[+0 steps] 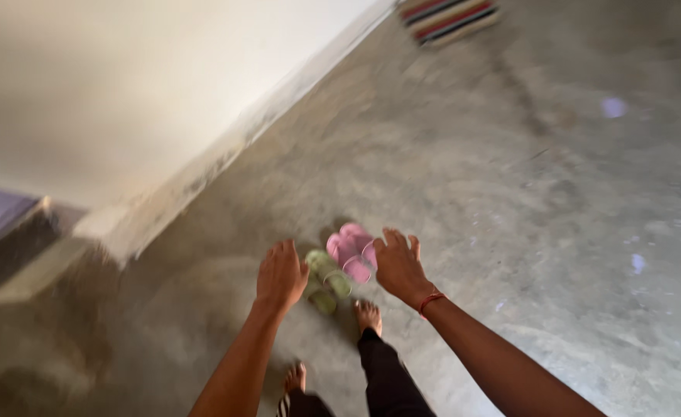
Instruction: The person picks up several pairs of sandals and flip-flops from the floor and places them into a built-in wall shoe rack. They then rearrange the shoes already on the rack to fit the new pairs neatly.
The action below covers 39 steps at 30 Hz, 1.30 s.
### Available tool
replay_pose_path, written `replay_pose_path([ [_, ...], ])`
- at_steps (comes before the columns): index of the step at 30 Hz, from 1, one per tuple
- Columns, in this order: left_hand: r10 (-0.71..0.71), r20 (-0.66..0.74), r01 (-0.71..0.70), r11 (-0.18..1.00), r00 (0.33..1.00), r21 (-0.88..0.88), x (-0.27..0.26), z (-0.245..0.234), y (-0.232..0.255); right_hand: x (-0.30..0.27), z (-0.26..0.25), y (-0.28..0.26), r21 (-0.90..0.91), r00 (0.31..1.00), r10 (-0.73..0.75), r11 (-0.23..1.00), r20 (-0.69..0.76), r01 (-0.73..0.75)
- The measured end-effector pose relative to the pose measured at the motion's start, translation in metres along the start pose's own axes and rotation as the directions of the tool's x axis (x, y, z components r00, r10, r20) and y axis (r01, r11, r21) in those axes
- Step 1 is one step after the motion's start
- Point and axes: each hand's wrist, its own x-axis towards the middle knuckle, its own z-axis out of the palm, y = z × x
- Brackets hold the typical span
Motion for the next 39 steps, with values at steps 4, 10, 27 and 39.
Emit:
replay_pose_path([
  [4,-0.1,-0.083,0.095,0.993,0.992,-0.066,-0.006,0.024,-0.013,-0.01,0.018,-0.002,0.146,0.961,-0.093,0.98,-0.26,0.135],
  [10,-0.232,-0.064,0.226,0.97,0.971,-0.095,-0.032,0.087,-0.04,-0.026,0.069,0.011,0.241,0.982,-0.169,0.953,-0.079,0.183],
  [27,-0.403,0.171,0.42,0.905,0.899,-0.075,-0.031,0.243,-0.084,0.051,0.234,0.054,0.14,0.887,-0.345,0.938,0.307,0.317],
  [39,-0.516,0.297,0.572,0.808,0.803,-0.143,-0.011,0.329,-0.093,0.069,0.326,0.057,0.346,0.856,-0.49,0.842,0.165,0.415],
])
